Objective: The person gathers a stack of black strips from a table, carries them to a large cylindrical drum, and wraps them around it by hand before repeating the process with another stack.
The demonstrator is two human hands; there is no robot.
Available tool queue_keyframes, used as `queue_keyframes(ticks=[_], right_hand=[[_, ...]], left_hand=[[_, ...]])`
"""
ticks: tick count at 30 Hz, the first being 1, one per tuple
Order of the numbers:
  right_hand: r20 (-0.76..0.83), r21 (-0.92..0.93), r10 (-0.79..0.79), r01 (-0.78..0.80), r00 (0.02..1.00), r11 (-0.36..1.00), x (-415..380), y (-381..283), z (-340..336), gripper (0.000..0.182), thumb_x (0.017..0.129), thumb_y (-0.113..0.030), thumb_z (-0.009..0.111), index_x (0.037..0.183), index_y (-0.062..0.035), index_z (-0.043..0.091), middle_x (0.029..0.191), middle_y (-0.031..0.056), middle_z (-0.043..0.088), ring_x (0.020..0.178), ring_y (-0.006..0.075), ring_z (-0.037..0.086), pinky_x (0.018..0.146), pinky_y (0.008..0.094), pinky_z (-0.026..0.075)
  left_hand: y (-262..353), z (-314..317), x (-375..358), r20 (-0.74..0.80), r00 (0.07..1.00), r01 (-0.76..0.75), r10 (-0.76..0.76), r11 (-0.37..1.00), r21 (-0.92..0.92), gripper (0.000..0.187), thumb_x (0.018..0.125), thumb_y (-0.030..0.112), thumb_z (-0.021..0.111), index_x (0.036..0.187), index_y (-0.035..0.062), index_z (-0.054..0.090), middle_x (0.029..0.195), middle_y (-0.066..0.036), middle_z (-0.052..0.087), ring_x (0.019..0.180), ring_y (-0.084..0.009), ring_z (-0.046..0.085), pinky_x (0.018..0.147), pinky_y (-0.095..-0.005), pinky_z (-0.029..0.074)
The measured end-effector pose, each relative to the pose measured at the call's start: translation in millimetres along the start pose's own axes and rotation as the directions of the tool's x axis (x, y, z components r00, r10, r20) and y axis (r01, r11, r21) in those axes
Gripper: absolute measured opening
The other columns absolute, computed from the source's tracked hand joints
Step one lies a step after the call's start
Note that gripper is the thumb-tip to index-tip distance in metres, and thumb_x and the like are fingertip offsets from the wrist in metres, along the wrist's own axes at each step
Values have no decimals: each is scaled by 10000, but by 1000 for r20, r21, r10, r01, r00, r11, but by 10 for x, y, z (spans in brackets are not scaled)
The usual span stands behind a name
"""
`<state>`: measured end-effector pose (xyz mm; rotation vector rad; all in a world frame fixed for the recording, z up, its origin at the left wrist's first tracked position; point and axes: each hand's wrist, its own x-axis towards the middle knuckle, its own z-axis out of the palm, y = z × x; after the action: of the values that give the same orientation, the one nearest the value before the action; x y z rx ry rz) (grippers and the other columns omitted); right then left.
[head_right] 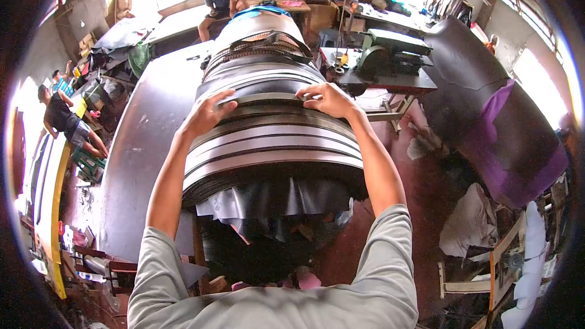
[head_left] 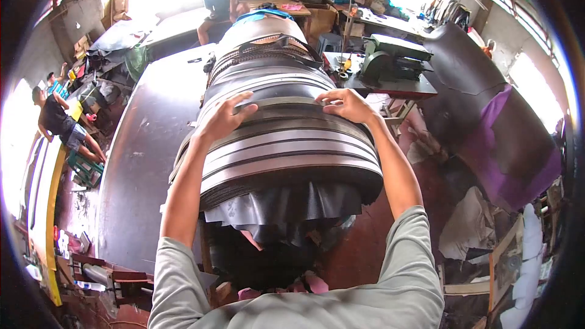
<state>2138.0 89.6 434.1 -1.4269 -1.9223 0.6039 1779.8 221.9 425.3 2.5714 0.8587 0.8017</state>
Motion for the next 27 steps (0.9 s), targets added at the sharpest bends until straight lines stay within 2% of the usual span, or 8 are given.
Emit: queue_keyframes(ticks=[6,7,20,21,22,24,25,27], right_hand=[[-55,-159,-78,68,995,985,-6,-135,5,338,852,-126,767,1180,-60,725,1118,158,751,1007,251,720,926,363,537],[-56,-152,-83,73,995,986,3,-123,11,338,852,-126,767,1180,-60,725,1118,158,751,1007,251,720,926,363,537],[-142,-35,-191,187,971,982,124,-214,-113,279,869,-58,730,1143,-19,689,1062,89,726,984,159,665,918,322,516],[-119,30,-168,173,979,985,150,-276,-165,286,865,-51,719,1145,-39,664,1071,53,693,954,151,624,882,307,499],[-131,108,-193,208,972,972,185,-332,-188,321,859,-79,725,1173,-71,658,1082,42,688,948,140,613,861,297,489],[-183,-55,-327,322,927,945,258,-400,-231,345,860,-124,738,1196,-105,660,1059,38,687,953,118,603,863,287,482],[-148,-95,-270,258,951,961,218,-520,-288,364,862,-175,755,1212,-129,665,1033,48,686,858,97,602,783,288,495],[-99,-78,-155,147,983,986,172,-406,-363,511,854,-401,804,1274,-142,672,950,38,679,676,82,539,620,271,462]], left_hand=[[224,-22,-3,75,991,103,-106,994,47,593,957,614,575,1267,125,703,1207,-166,717,1099,-322,683,970,-426,513],[254,-74,23,174,971,163,-163,986,11,716,945,678,549,1326,83,662,1329,-186,656,1265,-331,596,1075,-458,457],[385,35,315,223,974,48,-43,999,-15,687,936,630,613,1329,67,653,1384,-181,620,1325,-319,555,1117,-476,434],[324,82,329,144,989,-25,27,1000,-12,629,944,603,630,1214,39,689,1175,-159,705,1113,-260,655,983,-416,510],[334,29,347,147,989,-20,21,1000,-10,629,944,603,630,1214,39,689,1175,-159,705,1113,-260,655,983,-416,510],[334,-113,402,175,984,-9,44,981,-194,561,951,577,647,1076,33,692,914,-84,686,835,-146,608,739,-326,495],[299,-172,387,36,992,-115,124,974,-194,469,950,517,688,982,50,666,749,6,597,682,-72,478,589,-287,377],[228,-479,289,-1,999,-37,38,993,-116,414,893,460,774,962,64,672,730,-11,647,651,-93,521,591,-301,406]])
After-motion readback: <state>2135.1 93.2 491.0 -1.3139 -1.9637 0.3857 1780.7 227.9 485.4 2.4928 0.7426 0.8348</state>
